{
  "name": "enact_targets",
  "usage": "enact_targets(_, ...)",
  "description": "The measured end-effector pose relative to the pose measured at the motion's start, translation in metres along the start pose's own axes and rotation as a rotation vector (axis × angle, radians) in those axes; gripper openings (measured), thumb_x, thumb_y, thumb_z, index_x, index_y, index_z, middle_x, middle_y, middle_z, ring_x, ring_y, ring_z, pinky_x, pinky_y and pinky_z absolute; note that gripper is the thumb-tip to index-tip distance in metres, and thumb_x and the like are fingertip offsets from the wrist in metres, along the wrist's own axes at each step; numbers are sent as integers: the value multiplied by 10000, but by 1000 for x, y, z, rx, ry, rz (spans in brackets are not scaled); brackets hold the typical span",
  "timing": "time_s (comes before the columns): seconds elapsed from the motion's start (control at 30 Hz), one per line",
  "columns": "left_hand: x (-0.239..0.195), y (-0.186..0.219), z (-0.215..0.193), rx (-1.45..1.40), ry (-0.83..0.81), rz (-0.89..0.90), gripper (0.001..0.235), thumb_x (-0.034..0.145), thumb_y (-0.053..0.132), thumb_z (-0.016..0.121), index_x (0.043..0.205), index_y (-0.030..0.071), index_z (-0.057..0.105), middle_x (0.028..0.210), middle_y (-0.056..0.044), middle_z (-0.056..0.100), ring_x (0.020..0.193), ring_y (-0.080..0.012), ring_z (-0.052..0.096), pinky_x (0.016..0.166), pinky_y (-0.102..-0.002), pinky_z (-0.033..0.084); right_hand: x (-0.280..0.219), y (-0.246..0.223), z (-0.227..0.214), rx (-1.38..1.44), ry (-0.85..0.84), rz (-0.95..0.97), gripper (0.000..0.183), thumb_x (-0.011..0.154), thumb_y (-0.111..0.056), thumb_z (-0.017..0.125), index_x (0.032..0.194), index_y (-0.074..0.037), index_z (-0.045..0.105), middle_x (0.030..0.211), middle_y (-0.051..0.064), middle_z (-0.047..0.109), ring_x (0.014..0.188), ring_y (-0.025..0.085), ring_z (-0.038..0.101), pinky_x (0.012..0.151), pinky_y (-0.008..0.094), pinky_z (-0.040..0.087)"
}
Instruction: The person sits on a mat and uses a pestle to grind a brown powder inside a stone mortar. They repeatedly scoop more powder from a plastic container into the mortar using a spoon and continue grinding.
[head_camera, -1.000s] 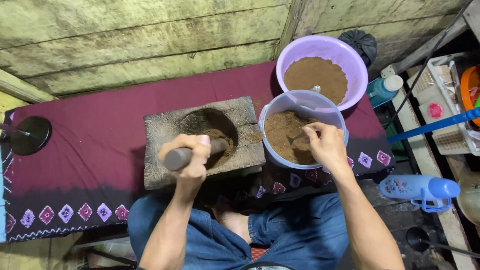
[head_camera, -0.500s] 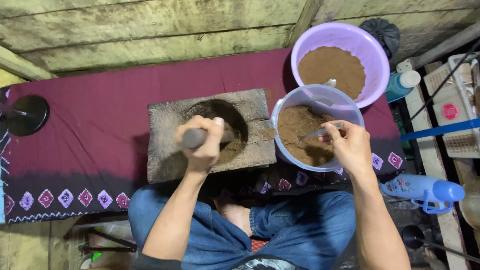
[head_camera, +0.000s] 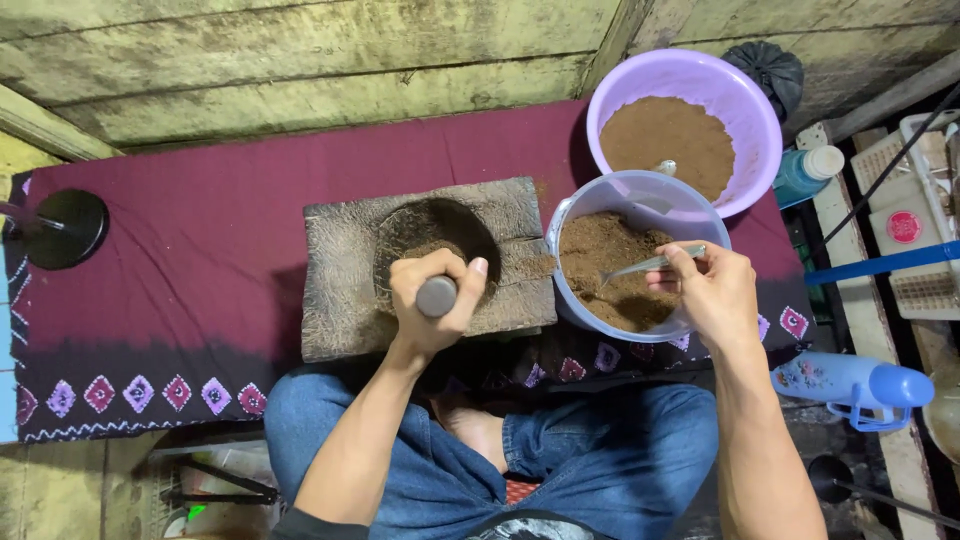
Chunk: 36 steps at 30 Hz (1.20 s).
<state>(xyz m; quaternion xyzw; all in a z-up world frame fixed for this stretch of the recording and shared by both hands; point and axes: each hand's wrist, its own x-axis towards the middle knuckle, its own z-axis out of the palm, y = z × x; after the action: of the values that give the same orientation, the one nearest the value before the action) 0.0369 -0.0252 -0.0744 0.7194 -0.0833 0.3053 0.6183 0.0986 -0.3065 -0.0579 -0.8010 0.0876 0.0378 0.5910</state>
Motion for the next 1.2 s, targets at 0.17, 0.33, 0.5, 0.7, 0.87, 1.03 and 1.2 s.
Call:
enact_targets(0.17,11,-4,-11,-158,77,6,423,870,-63,687,540,119,497,426,32,413,445,-50,337,429,-222,335,14,18,-6,74,9,-33,206,1042,11,542,1094,161,673,916,372,686,725,302,735,698,422,639)
enact_targets(0.33,28,46,-27,-228,85,68,413,876,-96,680,545,94,522,411,16,436,415,-57,354,416,-216,346,19,21,-13,103,-17,-23,209,1060,-1,539,1120,163,654,928,361,688,738,283,731,710,420,637)
enact_targets(0.5,33,84,-38,-349,19,174,423,911,-118,617,572,78,457,418,-10,361,382,-108,316,401,-237,347,33,44,-22,158,2,-36,192,1099,-43,540,1135,116,642,949,282,700,773,234,737,720,377,650)
enact_targets(0.7,1,-10,-17,78,178,-167,371,864,101,703,565,128,486,560,50,479,526,-73,437,534,-254,370,37,46,-27,214,47,36,143,1090,-55,594,1089,58,682,849,221,687,729,285,735,731,335,671)
enact_targets(0.87,3,-2,-21,36,121,-197,355,889,113,696,574,108,533,548,25,533,504,-79,465,504,-246,370,32,31,-28,186,80,12,150,1108,-71,603,1075,57,673,877,191,681,736,249,727,750,304,683)
enact_targets(1.03,-2,5,-23,0,89,-179,413,918,100,674,581,121,438,531,39,456,485,-78,389,489,-242,326,32,19,-21,240,69,-14,135,1090,-79,637,1012,27,666,900,163,687,710,257,722,730,312,689)
enact_targets(1.2,-8,9,-28,-21,120,-114,412,925,63,661,595,123,422,540,47,431,494,-82,356,517,-252,310,38,9,1,303,-39,-24,132,1067,-103,644,1045,24,673,853,204,705,694,251,739,695,289,666)
